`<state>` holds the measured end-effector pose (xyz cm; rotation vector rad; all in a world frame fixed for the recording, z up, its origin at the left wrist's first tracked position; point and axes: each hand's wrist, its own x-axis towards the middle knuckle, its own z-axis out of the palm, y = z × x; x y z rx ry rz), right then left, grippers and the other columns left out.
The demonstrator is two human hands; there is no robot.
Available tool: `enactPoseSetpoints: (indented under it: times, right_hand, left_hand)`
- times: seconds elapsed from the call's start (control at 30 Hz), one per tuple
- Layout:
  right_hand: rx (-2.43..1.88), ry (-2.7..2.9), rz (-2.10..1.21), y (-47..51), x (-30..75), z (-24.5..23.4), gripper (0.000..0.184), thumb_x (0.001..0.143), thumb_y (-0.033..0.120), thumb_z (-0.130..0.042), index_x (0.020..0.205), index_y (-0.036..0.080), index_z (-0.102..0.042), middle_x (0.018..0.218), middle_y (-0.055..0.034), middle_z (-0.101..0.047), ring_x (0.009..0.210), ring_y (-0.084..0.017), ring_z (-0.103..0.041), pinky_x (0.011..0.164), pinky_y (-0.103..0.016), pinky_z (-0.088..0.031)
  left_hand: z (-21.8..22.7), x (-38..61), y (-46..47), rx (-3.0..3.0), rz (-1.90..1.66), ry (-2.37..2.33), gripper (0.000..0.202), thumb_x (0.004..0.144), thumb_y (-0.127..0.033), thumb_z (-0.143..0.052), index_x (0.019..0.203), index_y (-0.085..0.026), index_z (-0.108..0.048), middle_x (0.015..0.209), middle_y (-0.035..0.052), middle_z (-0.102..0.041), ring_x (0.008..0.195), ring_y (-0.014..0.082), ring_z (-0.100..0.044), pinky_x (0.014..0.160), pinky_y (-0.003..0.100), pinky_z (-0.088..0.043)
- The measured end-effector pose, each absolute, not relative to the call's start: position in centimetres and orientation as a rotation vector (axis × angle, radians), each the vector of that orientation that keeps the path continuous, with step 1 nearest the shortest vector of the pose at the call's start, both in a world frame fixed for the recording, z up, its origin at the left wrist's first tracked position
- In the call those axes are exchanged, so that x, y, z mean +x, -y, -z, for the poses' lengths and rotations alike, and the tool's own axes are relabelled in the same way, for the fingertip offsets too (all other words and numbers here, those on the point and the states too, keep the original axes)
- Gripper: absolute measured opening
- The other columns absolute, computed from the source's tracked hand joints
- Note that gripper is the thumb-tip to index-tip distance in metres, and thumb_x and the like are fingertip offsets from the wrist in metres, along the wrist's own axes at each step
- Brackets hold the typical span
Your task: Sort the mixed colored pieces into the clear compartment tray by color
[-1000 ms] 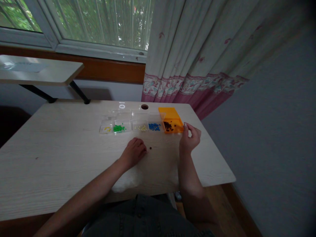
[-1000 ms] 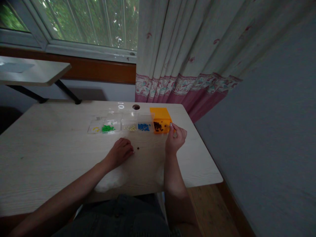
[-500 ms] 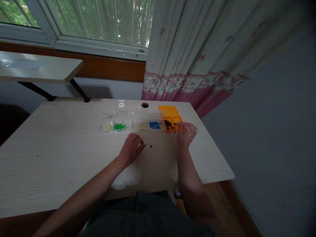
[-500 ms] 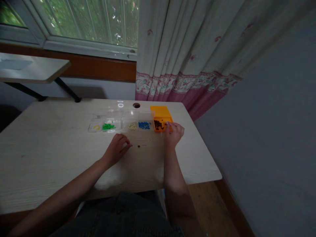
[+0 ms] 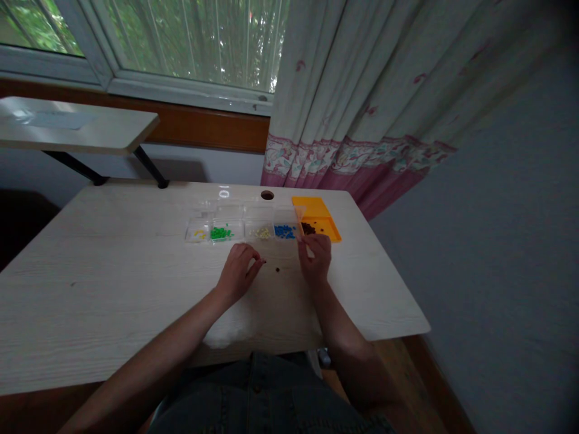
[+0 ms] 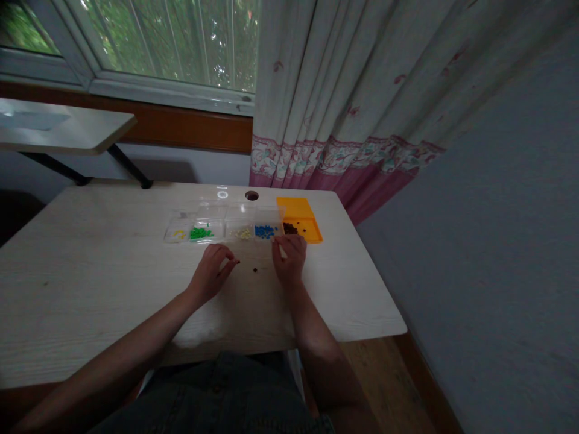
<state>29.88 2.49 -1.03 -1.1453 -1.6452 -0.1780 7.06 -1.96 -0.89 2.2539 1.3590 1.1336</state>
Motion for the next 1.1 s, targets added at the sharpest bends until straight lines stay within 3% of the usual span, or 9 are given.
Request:
enactPoseSetpoints:
  times: [0.17,0.37,0.73,1.1]
  right_hand:
    - [-0.959,1.932,-0.022,-1.0,27.4,0.5,0.016,0.091,0.026,-0.058,0.088,0.024,-0.073,0.079,-0.0025,-0.07,0.08,-0.017,-0.061,0.082,-0.037,-0.048]
    - [-0.878,2.123,-0.036,-0.9,26.7,1.1,0.03,0.088,0.033,-0.065,0.116,0.027,-0.069,0.088,-0.0024,-0.071,0.087,-0.018,-0.061,0.087,-0.037,-0.046]
    - [-0.763,2.103,0.059,-0.8,25.8,1.9,0.01,0.085,0.027,-0.07,0.095,0.026,-0.073,0.077,0.0,-0.072,0.08,-0.017,-0.06,0.08,-0.034,-0.046]
    - [-0.866,2.122,-0.032,-0.6,26.1,1.2,0.01,0.085,0.027,-0.068,0.094,0.028,-0.073,0.08,-0.0009,-0.071,0.083,-0.018,-0.062,0.082,-0.035,-0.047]
  left_hand:
    - [0.8,6.9,1.8,2.215,-1.183,-1.419,0.02,0.098,-0.033,-0.047,0.088,-0.018,-0.055,0.09,0.0061,-0.057,0.092,0.0214,-0.05,0.086,0.037,-0.043]
    - [1.0,6.8,1.7,2.196,-1.195,-1.438,0.02,0.098,-0.034,-0.046,0.088,-0.019,-0.055,0.09,0.0059,-0.057,0.092,0.0216,-0.051,0.086,0.038,-0.043]
    - [1.0,6.9,1.8,2.215,-1.181,-1.397,0.019,0.097,-0.032,-0.047,0.088,-0.018,-0.057,0.089,0.0064,-0.058,0.09,0.0216,-0.051,0.084,0.037,-0.044]
    - [1.4,7.0,1.6,2.195,-1.11,-1.385,0.019,0.098,-0.027,-0.043,0.091,-0.018,-0.059,0.09,0.007,-0.058,0.091,0.0217,-0.052,0.086,0.038,-0.045]
